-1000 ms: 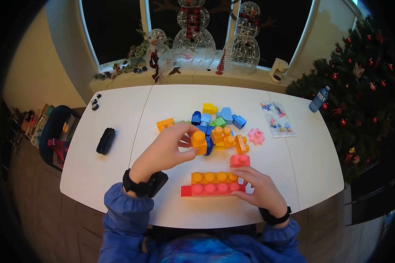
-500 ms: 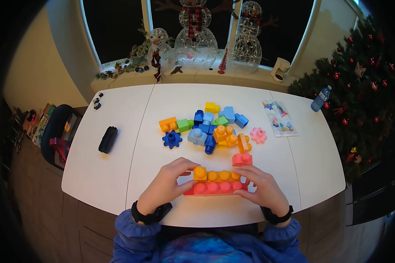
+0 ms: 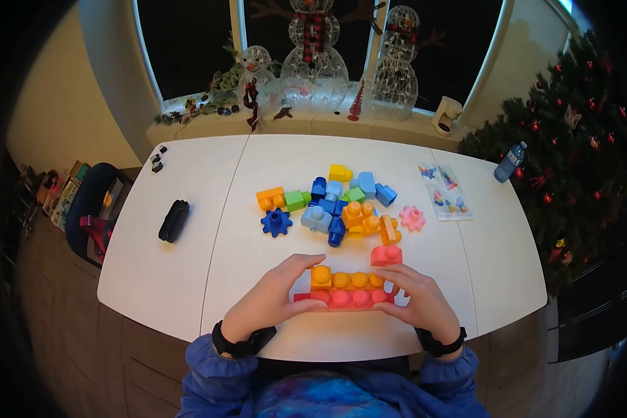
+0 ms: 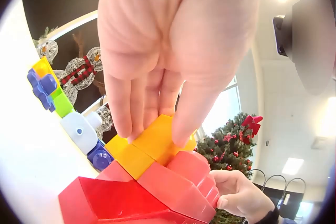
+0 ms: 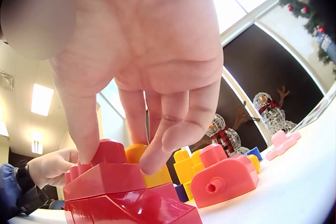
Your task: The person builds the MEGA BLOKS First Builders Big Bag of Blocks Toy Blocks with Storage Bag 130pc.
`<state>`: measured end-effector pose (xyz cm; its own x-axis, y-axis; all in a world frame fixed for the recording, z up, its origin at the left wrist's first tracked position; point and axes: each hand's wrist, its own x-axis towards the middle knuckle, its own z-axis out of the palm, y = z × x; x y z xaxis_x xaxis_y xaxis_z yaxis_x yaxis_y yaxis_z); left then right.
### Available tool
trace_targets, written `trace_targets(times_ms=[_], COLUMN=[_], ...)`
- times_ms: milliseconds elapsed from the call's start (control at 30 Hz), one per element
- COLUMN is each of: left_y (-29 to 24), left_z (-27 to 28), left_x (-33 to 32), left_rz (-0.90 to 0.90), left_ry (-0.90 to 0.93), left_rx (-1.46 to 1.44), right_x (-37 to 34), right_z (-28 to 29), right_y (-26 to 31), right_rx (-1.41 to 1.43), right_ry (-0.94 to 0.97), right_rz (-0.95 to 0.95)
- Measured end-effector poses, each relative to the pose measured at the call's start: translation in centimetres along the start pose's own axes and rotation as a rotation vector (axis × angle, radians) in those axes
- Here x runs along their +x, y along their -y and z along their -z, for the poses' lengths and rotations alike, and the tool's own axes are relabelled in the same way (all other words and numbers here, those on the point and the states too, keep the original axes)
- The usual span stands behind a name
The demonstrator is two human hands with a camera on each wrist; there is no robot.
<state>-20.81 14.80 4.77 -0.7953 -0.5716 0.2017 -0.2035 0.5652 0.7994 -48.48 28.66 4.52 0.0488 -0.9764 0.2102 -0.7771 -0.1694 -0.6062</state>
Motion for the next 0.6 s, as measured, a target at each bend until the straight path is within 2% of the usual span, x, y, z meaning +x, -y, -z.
trace_targets(times_ms=[133,200,300,400,500,600], left_y=[-0.2,-0.1,0.2,0.6,1.2,1.3], left_z=[-1.0,-1.1,-1.1,-1.2,-1.3,-1.3], left_x=[-0.2,-0.3,-0.3,-0.2,-0.3,-0.2], left_rz=[-0.056,-0.023,-0.017,-0.018,-0.020,-0.019], left_ry=[-0.022,0.015,0.034,0.034,0.035,0.036], left_rx=[0.070,0.075,0.080,0.064,0.043,0.035], right_x=[0.2,0.4,1.2,3.4,6.9,10.5], right_z=[0.2,0.3,1.2,3.7,4.5,4.1], right_y=[-0.1,-0.3,0.1,0.5,-2.7,-5.1], right_rx=[-0.033,-0.050,-0.105,0.003,-0.102,-0.152], right_ry=[0.008,0.003,0.116,0.113,0.026,0.043], right_rz=[0.042,0.078,0.041,0.001,0.088,0.216])
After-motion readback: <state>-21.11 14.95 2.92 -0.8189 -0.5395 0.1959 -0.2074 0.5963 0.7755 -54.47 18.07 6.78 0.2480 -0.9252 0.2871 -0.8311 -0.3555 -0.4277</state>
